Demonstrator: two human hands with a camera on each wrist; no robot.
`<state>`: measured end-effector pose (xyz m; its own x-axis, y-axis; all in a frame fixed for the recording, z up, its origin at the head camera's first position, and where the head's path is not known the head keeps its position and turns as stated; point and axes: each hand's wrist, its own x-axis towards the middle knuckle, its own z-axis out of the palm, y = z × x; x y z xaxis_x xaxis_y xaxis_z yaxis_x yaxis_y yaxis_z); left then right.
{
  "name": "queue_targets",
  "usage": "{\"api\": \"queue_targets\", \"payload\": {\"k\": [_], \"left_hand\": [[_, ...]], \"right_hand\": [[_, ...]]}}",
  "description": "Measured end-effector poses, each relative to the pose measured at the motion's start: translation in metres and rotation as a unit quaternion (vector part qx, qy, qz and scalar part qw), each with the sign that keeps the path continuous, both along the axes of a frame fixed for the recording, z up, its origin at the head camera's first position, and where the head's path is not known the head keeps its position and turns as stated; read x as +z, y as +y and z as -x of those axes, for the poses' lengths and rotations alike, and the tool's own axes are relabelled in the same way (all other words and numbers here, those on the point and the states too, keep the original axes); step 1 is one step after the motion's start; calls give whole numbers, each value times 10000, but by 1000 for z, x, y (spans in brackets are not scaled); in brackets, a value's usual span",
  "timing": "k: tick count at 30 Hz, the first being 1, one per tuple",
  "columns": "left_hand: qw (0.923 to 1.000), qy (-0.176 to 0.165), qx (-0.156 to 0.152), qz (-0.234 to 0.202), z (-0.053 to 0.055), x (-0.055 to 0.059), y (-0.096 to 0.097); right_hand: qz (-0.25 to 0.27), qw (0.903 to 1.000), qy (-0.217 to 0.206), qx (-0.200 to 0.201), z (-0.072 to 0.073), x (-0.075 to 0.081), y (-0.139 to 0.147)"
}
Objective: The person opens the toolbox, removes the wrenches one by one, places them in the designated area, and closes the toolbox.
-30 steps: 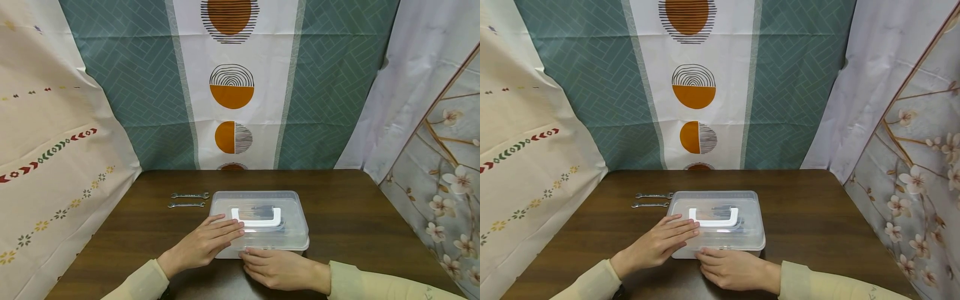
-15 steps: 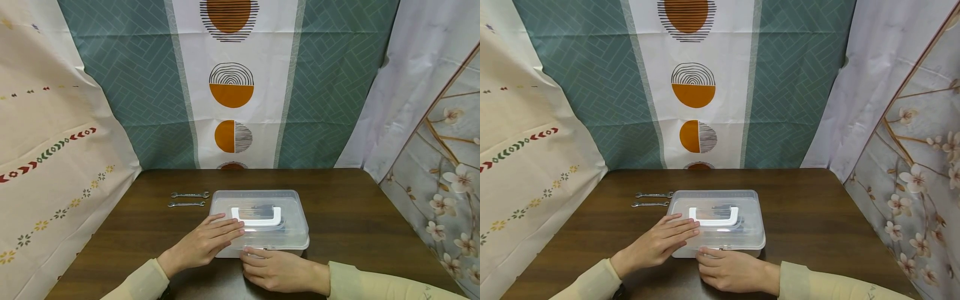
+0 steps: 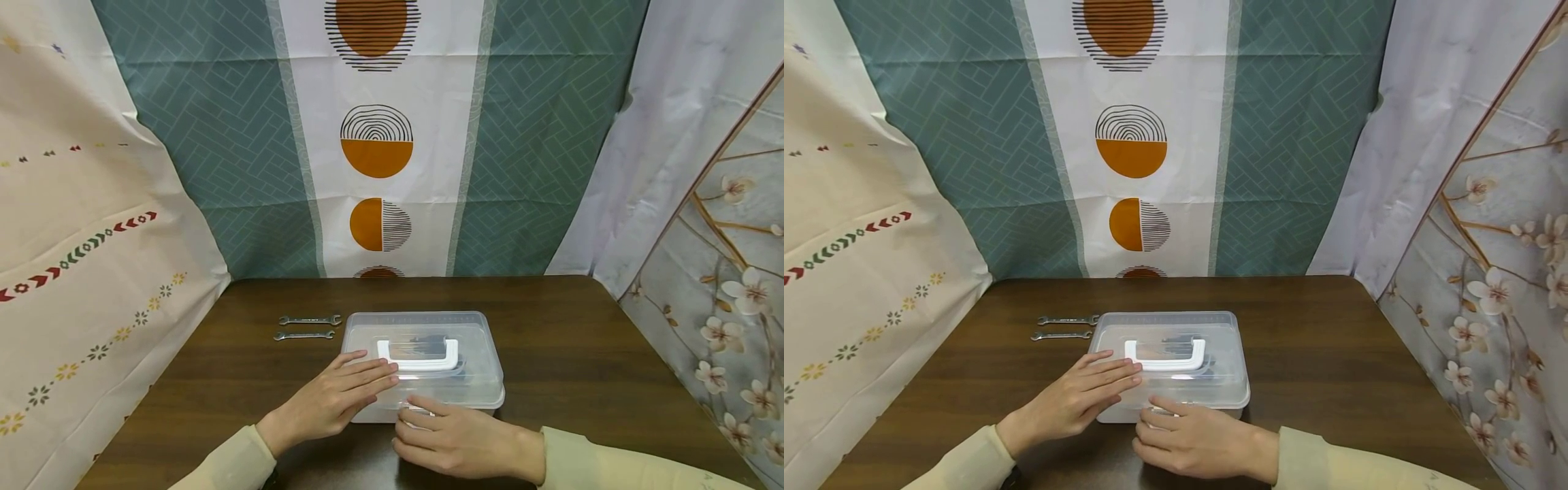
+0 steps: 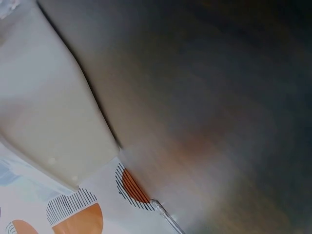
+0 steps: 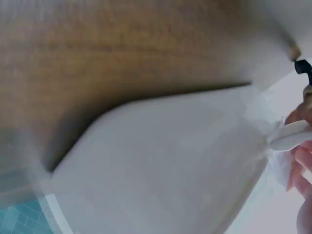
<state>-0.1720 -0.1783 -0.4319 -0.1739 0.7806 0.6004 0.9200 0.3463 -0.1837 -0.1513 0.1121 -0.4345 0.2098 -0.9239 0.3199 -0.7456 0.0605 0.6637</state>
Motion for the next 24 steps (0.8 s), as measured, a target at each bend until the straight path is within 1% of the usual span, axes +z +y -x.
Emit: {"api": "queue_targets", "payload": {"k": [3,6,12,19,24], "left_hand": [[10000,-2,10,-8,-1,0,0],[10000,64,10,3,-1,0,0],[9999,111,20,18,-1,0,0],[9999,65,95,56,-1,-1,0],[9999,30,101,52,-1,-1,0]], "right_hand": [[214,9995,226,-19,3,6,4],[384,9983,433,-95,6,9,8],[715,9955,614,-121,12,10,9],[793,9937,756,-216,12,9,8],[790,9923,874,-379,11,4,9]]}}
